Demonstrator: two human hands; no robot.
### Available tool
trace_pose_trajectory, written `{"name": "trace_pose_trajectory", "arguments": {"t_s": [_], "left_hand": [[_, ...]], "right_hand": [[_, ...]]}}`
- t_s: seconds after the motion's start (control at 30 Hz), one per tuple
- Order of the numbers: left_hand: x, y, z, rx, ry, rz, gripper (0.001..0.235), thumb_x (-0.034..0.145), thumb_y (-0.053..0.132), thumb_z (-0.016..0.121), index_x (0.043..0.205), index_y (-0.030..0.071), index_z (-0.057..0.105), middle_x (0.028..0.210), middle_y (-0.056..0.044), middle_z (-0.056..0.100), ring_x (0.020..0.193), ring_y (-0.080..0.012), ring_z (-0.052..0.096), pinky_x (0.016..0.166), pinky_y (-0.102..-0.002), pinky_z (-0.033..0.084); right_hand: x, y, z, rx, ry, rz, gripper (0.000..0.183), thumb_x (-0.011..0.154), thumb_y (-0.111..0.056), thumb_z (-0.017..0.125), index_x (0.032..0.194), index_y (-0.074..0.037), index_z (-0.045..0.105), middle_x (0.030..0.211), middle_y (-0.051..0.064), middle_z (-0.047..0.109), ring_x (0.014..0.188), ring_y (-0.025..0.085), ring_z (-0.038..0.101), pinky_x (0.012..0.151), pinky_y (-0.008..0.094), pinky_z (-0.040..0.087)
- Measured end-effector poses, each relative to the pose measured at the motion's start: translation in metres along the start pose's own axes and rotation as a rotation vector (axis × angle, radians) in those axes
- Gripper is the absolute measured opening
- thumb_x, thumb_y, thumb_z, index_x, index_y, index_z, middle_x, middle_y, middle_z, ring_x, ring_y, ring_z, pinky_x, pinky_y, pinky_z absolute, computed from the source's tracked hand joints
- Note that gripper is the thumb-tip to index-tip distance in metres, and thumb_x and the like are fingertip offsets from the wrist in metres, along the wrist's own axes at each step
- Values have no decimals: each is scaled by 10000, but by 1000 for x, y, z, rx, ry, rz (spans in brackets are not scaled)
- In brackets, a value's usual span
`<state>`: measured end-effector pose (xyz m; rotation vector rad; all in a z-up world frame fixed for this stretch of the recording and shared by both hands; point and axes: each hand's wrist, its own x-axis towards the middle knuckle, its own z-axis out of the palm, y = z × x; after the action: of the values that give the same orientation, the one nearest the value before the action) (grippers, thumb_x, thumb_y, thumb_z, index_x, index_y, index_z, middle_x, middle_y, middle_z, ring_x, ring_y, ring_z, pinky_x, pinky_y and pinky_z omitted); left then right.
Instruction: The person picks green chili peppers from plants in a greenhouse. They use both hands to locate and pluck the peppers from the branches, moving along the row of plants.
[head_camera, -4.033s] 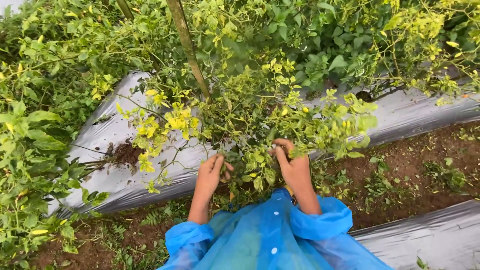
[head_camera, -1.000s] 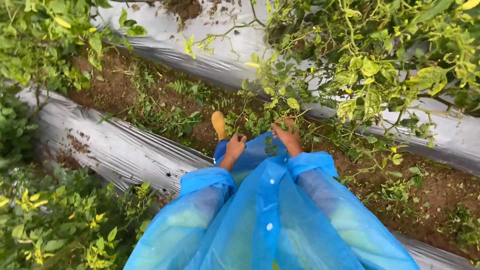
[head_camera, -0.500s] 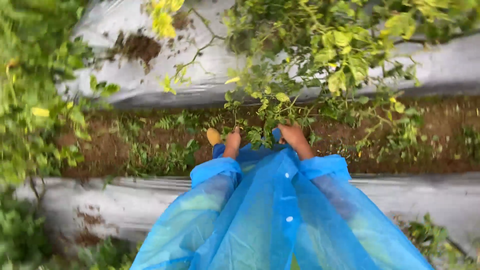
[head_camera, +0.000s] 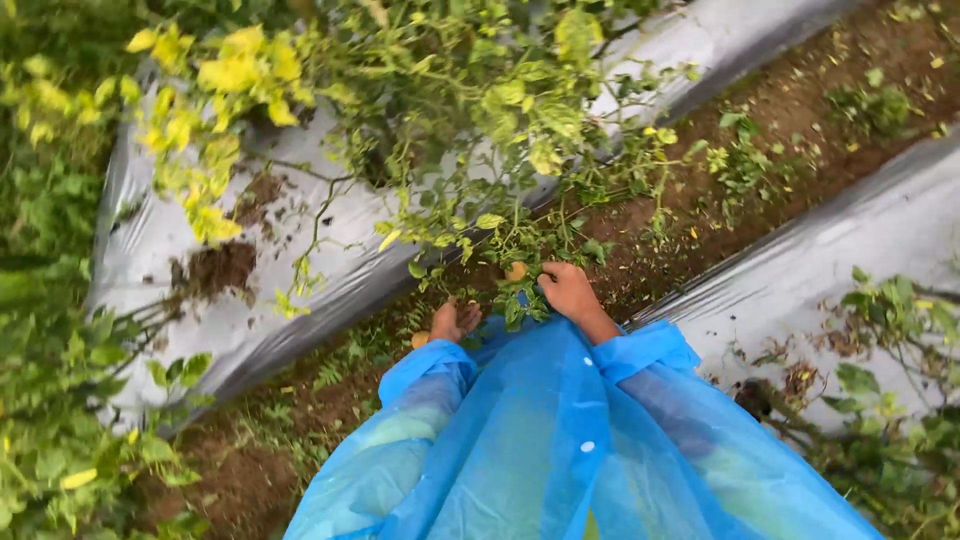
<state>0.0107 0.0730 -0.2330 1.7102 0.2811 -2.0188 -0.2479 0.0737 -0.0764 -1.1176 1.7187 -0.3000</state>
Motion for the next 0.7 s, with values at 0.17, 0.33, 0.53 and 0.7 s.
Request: {"name": "trace_pose_trajectory", "arguments": {"t_s": [0.17,0.33,0.53,0.7], "left_hand": [[59,-4,-10,32,36,-49,448,1131,172,467,1535,-8,397,1350,-226,558,1233,-322,639,1119,-499,601],[68,-4,-13,133,91,-13,544,1104,219,527,1553,-46,373,1539,-274,432,1421,-377,491,1199,-541,488],[44,-25,-16,202,100,74,297,1080,202,495,1314,27,548,1225,-180,528,1143,-313,594,998,-514,590],[28,-41,-30,382,80,263,361,1104,131,335,1183,93,685,1072,-136,649,1007,-246,727,809,-441,669]], "right_hand": [[-6,18,0,-26,19,-104,307,1090,-61,462,1256,41,700,1139,285,697,985,392,672,866,554,584],[-21,16,-16,113,-86,-13,436,1072,-51,382,1429,-1,629,1380,308,651,587,168,615,658,440,606],[0,24,-31,84,-266,44,478,1035,-55,375,1461,-43,592,866,182,763,727,246,759,724,459,656],[22,5,-29,-21,-569,177,478,1036,-98,396,1455,-47,619,1070,259,790,953,373,796,905,541,664]]}}
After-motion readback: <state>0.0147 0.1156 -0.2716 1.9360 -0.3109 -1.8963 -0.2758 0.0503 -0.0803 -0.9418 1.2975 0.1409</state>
